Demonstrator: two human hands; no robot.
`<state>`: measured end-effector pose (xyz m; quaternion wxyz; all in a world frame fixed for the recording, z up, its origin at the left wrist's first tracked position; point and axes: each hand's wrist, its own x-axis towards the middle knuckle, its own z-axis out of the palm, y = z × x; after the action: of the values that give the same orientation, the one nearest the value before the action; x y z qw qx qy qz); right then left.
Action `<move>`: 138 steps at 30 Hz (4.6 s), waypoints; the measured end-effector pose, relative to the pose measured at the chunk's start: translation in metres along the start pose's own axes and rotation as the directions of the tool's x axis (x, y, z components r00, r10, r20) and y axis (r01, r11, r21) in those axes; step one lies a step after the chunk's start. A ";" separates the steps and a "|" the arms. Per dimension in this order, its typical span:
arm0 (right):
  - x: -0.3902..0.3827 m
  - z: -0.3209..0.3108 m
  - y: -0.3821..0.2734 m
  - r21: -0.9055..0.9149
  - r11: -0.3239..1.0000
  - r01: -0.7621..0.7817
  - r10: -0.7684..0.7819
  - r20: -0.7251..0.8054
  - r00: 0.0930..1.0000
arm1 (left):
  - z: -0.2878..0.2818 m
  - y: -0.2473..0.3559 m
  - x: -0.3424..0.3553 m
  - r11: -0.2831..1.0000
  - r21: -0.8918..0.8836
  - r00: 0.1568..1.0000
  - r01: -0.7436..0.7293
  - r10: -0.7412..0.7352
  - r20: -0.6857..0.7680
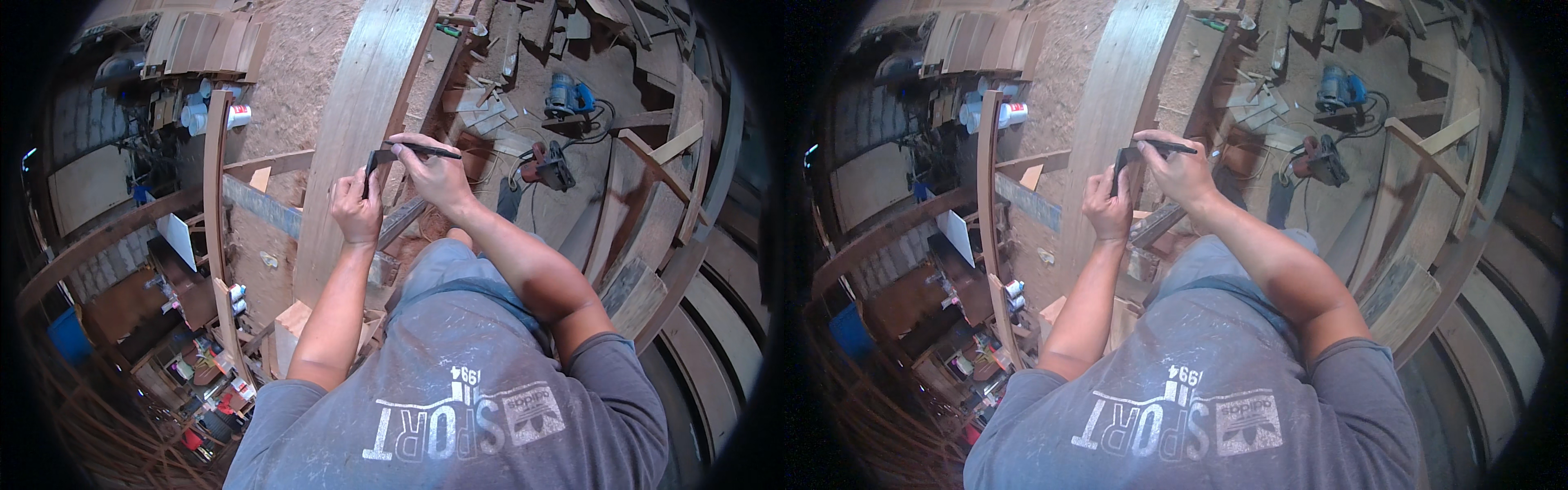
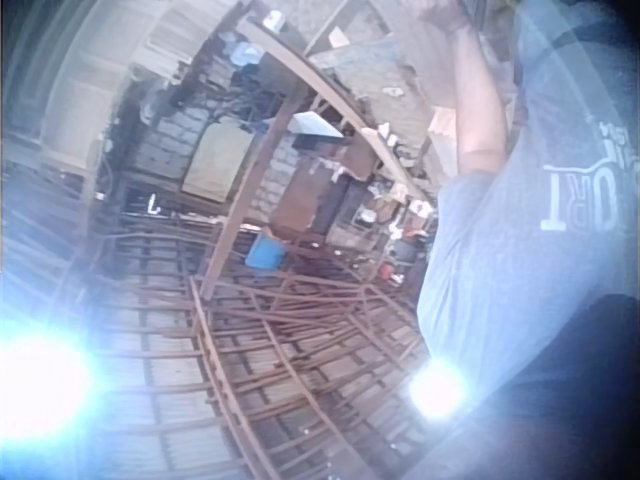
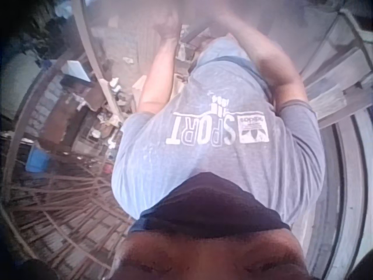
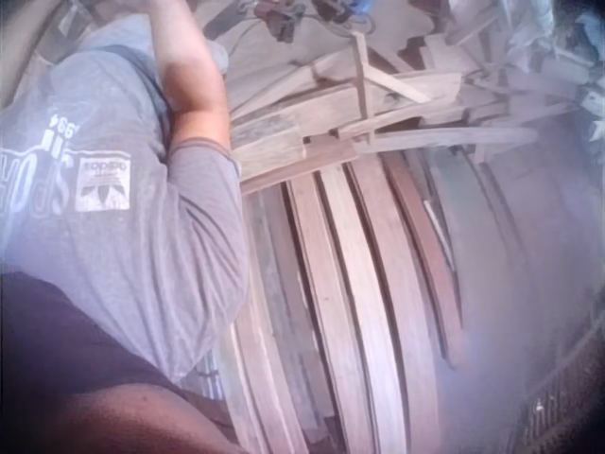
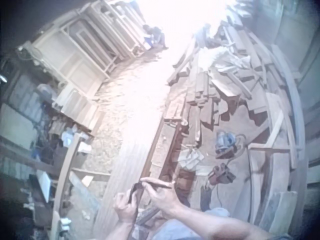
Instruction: The person selects wooden planks, measures and marks them with a square and pencil, then uses a circular saw to cut them. The person stacks the cut pieces and repeats the process with additional planks.
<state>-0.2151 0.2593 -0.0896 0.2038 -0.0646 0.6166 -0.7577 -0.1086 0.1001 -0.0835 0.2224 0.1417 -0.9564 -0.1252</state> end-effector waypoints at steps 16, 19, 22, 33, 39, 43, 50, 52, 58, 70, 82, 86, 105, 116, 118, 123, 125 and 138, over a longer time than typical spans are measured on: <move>-0.039 -0.048 -0.051 0.083 0.967 0.241 -0.249 0.120 0.961 | -0.056 0.040 0.049 0.407 -0.911 0.835 0.067 -0.523 -0.172; -0.052 -0.057 -0.050 0.052 0.941 0.334 -0.337 0.230 0.913 | -0.074 0.040 0.046 0.627 -0.778 0.901 0.021 -0.349 -0.257; -0.060 -0.064 -0.042 -0.023 0.954 0.299 -0.278 0.302 0.912 | -0.055 0.025 0.027 0.930 -0.359 0.973 -0.074 -0.011 -0.229; -0.063 -0.072 -0.024 -0.131 0.983 0.127 -0.090 0.261 0.961 | -0.012 0.027 -0.004 0.997 0.063 0.998 -0.034 0.031 0.045; -0.046 -0.068 -0.026 -0.114 0.992 0.044 -0.019 0.215 0.976 | 0.000 0.004 -0.010 0.996 -0.083 0.991 -0.027 0.037 0.128; -0.025 -0.061 -0.029 -0.204 0.971 0.129 -0.089 0.192 0.977 | 0.005 -0.005 -0.018 0.988 -0.154 0.989 -0.031 0.053 0.141; 0.004 -0.042 -0.026 -0.207 0.976 0.069 -0.041 0.134 0.990 | 0.003 -0.001 -0.016 0.991 -0.115 0.990 -0.061 0.075 0.117; 0.008 -0.036 -0.028 -0.225 0.974 0.025 0.006 0.136 0.991 | 0.002 -0.001 -0.016 0.993 -0.106 0.990 -0.058 0.070 0.119; 0.023 -0.020 -0.035 -0.319 0.942 0.102 -0.038 0.201 0.979 | 0.000 0.002 -0.015 0.992 -0.122 0.992 -0.034 0.048 0.117; 0.036 -0.007 -0.036 -0.360 0.933 0.029 0.074 0.269 0.960 | 0.000 0.001 -0.015 0.992 -0.124 0.991 -0.033 0.049 0.125; 0.047 -0.009 -0.065 -0.595 0.624 0.507 -0.150 0.545 0.825 | 0.000 0.003 -0.014 0.991 -0.127 0.991 -0.037 0.052 0.121; 0.021 -0.030 -0.088 -0.527 0.713 0.462 -0.187 0.492 0.850 | 0.000 -0.002 -0.018 0.984 -0.152 0.994 -0.095 0.101 0.035; -0.209 -0.172 -0.136 -0.845 0.532 0.052 -0.460 -0.238 0.856 | -0.067 0.210 0.056 0.221 -0.650 0.527 0.727 0.428 0.734; -0.401 -0.266 -0.046 -0.313 0.306 -0.899 -0.270 -0.934 0.233 | -0.021 0.217 0.068 0.566 -0.656 0.418 0.499 0.506 0.754; -0.404 -0.263 -0.046 -0.352 0.096 -0.931 -0.343 -0.890 0.301 | -0.012 0.207 0.067 0.579 -0.648 0.413 0.495 0.499 0.762; -0.398 -0.295 -0.088 -0.150 -0.051 -0.987 0.132 -0.981 0.142 | 0.003 0.185 0.064 0.654 -0.587 0.439 0.477 0.402 0.804; -0.391 -0.310 -0.098 -0.202 -0.124 -0.971 0.195 -0.965 0.176 | 0.000 0.178 0.065 0.692 -0.573 0.480 0.440 0.358 0.801; -0.115 -0.533 -0.032 -0.566 0.084 -0.820 -0.132 -0.822 0.554 | -0.028 0.100 0.067 0.710 -0.613 0.813 0.346 0.099 0.574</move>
<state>-0.3038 0.7931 -0.1641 0.0583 0.2939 0.9520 -0.0627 -0.1747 0.1661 -0.0029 -0.0458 0.0709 -0.8467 -0.5254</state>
